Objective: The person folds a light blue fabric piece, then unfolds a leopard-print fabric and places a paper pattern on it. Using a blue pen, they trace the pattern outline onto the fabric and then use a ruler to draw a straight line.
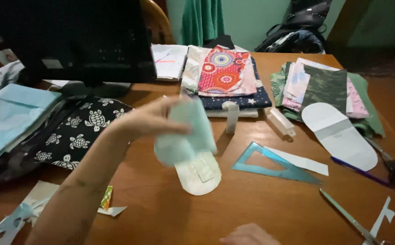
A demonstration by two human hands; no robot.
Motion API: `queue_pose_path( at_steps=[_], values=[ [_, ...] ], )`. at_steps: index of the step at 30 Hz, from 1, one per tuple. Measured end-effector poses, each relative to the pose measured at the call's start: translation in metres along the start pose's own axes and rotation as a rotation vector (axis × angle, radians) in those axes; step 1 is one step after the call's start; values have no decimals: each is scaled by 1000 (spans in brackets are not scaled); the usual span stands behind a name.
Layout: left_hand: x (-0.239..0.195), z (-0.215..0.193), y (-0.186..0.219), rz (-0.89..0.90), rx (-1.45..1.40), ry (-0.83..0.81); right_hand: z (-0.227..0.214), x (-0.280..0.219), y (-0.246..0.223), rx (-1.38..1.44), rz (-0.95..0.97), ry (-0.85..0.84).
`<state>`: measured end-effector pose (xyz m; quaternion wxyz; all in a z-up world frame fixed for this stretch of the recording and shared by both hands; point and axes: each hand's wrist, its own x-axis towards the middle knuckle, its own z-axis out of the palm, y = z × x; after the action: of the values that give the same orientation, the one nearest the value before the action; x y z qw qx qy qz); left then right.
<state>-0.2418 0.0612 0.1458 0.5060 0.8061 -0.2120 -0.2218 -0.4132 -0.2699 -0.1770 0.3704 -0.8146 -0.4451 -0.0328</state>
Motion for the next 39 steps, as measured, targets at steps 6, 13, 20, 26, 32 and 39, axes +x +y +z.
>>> queue_pose_path(
  at_steps=[6, 13, 20, 26, 32, 39],
  values=[
    [-6, 71, -20, 346, 247, -870, -146, 84, -201, -262, 172, 560],
    [7, 160, -63, 2, 693, -654, -182, 112, -148, -282, 260, 107],
    [-83, 246, -98, 641, 843, 335, -166, 114, -80, -108, 288, -185],
    [-98, 295, -126, 562, 758, 326, -138, 113, -56, -98, 10, -229],
    [-101, 290, -121, 552, 651, 260, -125, 116, -49, -9, -96, -157],
    [-102, 290, -119, 567, 623, 294, -111, 131, -37, -48, 4, -2]
  ],
)
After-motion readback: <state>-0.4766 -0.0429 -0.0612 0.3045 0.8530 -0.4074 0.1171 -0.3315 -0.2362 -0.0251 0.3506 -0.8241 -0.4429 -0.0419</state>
